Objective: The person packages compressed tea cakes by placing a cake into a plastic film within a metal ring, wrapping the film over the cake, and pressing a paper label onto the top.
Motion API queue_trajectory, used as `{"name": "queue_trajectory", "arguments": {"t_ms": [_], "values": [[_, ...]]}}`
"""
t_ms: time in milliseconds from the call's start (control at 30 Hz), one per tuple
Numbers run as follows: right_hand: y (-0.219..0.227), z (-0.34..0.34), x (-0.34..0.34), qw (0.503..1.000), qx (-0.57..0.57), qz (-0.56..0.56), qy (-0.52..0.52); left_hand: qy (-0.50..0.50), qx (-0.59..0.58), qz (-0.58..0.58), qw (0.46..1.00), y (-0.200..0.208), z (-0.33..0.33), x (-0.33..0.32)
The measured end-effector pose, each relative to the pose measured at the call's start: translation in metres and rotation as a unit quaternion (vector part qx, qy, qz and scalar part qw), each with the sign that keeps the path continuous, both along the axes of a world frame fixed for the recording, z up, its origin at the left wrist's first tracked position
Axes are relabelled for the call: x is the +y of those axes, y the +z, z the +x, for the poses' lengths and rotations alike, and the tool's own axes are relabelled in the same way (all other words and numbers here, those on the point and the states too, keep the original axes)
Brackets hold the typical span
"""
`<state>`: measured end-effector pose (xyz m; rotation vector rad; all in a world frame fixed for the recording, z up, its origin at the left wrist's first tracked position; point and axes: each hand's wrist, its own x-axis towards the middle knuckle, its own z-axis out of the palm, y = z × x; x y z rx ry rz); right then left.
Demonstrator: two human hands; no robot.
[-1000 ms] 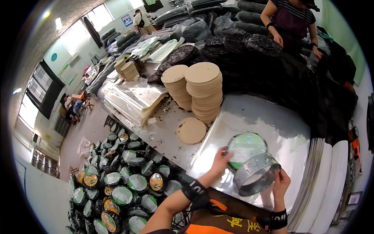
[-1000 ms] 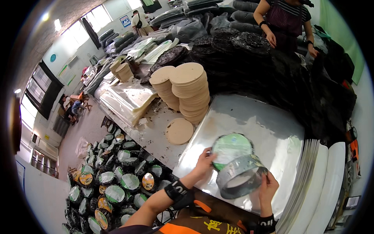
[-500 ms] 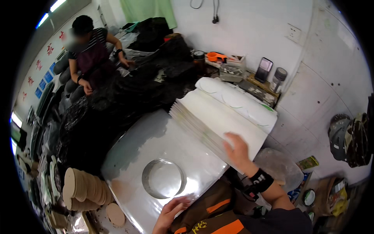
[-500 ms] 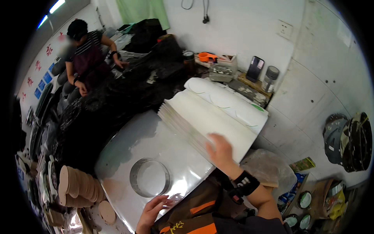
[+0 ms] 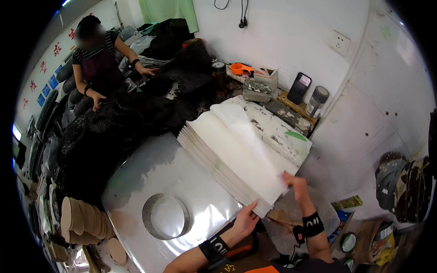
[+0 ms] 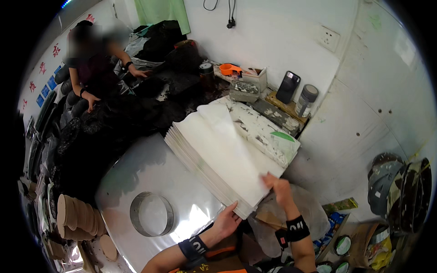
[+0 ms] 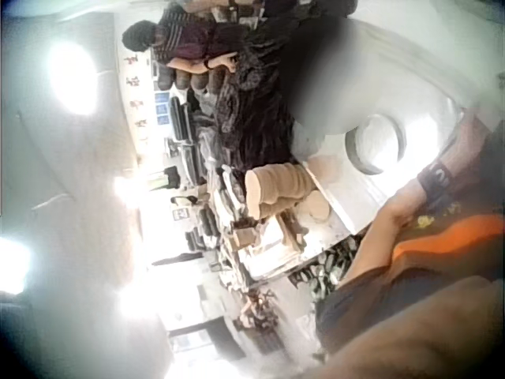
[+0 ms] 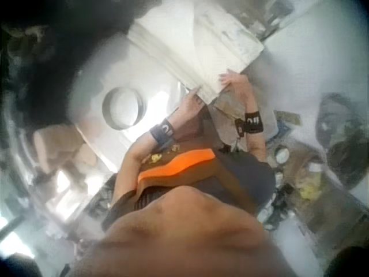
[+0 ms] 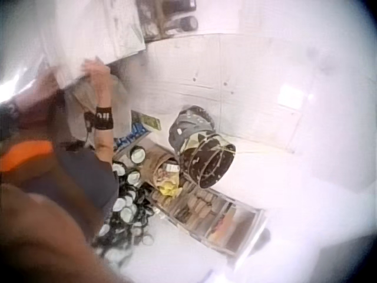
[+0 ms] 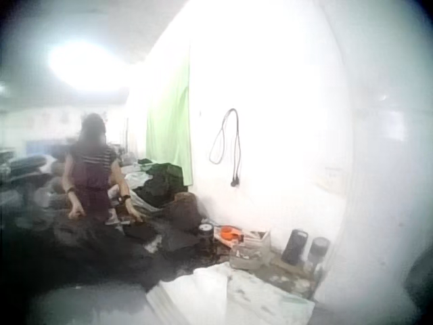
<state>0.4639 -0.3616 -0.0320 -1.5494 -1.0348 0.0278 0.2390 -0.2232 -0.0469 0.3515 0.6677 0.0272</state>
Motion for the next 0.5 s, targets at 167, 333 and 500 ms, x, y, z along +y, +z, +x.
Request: {"name": "queue_trajectory", "arguments": {"t_ms": [167, 333, 500], "values": [[0.016, 0.031, 0.012, 0.984, 0.178, -0.004, 0.025, 0.053, -0.017, -0.016, 0.998, 0.02, 0.021, 0.066], [0.053, 0.069, 0.062, 0.978, 0.064, -0.191, -0.049, 0.112, 0.046, 0.013, 0.993, 0.062, 0.044, 0.07], [0.059, 0.119, 0.077, 0.948, 0.116, -0.253, 0.152, 0.021, -0.066, 0.189, 0.98, 0.116, 0.088, 0.11]]}}
